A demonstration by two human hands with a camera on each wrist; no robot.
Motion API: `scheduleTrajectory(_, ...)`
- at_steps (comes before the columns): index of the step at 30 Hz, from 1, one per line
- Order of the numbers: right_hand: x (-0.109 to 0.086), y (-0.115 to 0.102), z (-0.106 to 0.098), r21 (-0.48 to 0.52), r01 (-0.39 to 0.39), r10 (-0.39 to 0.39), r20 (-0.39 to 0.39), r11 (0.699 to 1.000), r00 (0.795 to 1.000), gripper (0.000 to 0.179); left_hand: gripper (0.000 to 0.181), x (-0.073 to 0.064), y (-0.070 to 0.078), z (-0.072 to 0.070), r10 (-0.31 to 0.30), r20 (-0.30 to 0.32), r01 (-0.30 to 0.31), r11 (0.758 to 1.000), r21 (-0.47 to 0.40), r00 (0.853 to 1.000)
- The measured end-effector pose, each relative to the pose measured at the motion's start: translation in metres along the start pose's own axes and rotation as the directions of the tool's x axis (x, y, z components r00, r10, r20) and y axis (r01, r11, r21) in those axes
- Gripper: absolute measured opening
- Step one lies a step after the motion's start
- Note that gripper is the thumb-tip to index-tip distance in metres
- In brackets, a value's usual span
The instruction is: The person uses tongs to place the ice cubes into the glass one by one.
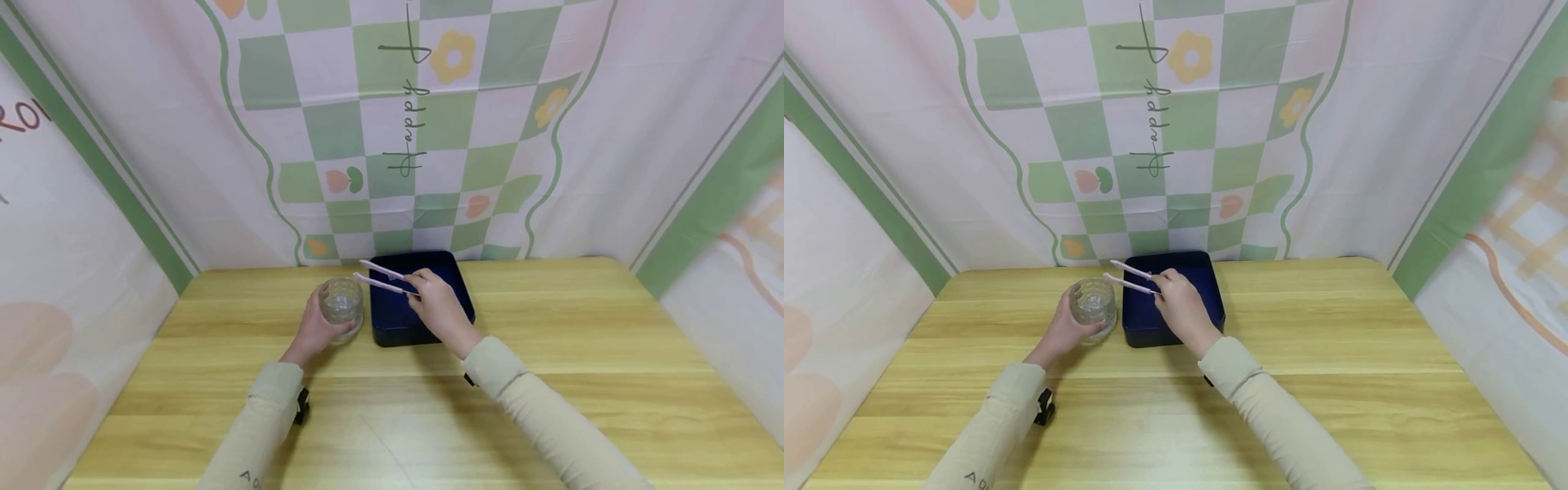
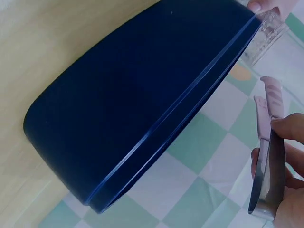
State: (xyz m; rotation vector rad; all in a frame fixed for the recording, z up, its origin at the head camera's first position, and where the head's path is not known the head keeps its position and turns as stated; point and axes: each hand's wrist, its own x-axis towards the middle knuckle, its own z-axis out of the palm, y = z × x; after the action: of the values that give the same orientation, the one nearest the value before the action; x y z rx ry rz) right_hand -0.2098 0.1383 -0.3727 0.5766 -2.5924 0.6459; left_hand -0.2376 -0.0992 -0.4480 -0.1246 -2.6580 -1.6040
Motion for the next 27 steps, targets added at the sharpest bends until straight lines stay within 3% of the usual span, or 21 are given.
scheduleTrajectory(13,0.010,0.017,0.009,-0.130,-0.146,0.153,0.045,0.981,0.987,0.029,0.099,0.001,-0.002,0.000,-0.001,0.003,0.001,1.000,0.008,1.000)
scheduleTrajectory(27,0.013,0.031,0.024,-0.210,-0.177,0.190,0.047,0.962,0.981,0.010,0.101,0.001,-0.004,-0.001,-0.026,0.020,0.025,1.000,0.007,0.999)
